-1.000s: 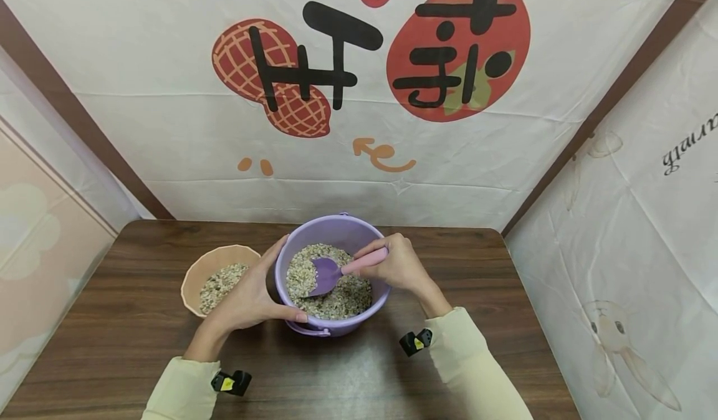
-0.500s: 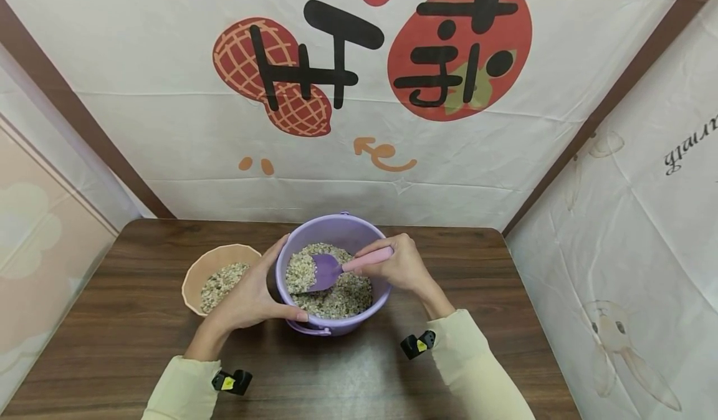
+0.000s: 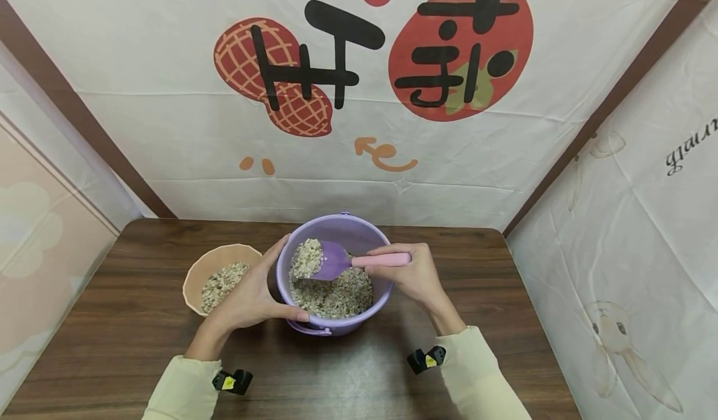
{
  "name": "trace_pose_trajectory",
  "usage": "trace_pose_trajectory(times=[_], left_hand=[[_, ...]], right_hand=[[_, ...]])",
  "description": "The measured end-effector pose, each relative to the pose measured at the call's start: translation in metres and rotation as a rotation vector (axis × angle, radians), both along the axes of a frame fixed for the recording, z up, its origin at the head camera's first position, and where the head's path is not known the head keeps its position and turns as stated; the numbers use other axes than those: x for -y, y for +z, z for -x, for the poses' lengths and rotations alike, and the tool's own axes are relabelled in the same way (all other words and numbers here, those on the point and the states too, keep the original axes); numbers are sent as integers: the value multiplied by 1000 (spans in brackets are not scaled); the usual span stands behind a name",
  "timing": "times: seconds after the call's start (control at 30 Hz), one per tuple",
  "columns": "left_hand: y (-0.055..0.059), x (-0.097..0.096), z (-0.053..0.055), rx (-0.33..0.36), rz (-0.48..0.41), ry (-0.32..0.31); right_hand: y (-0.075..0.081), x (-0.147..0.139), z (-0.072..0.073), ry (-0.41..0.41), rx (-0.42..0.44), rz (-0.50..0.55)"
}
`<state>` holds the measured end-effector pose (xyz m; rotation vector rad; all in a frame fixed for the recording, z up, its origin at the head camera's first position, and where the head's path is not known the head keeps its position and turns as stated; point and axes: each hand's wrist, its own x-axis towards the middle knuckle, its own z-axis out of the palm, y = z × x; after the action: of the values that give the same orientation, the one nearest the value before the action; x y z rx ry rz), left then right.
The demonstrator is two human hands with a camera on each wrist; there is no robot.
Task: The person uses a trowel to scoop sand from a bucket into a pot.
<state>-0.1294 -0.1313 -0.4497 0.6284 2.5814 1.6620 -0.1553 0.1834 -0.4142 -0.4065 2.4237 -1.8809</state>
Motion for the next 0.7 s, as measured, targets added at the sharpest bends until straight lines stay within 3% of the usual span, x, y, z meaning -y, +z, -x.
trace_pose_trajectory(times=[0.27, 0.5, 0.7], left_hand=[[1, -1, -2, 14, -5, 9], [1, -1, -1, 1, -17, -2], [2, -1, -1, 2, -5, -1]], right_hand=[[4, -10, -17, -112, -39, 20], [1, -21, -29, -157, -10, 88], [-5, -26, -34, -192, -22, 77]])
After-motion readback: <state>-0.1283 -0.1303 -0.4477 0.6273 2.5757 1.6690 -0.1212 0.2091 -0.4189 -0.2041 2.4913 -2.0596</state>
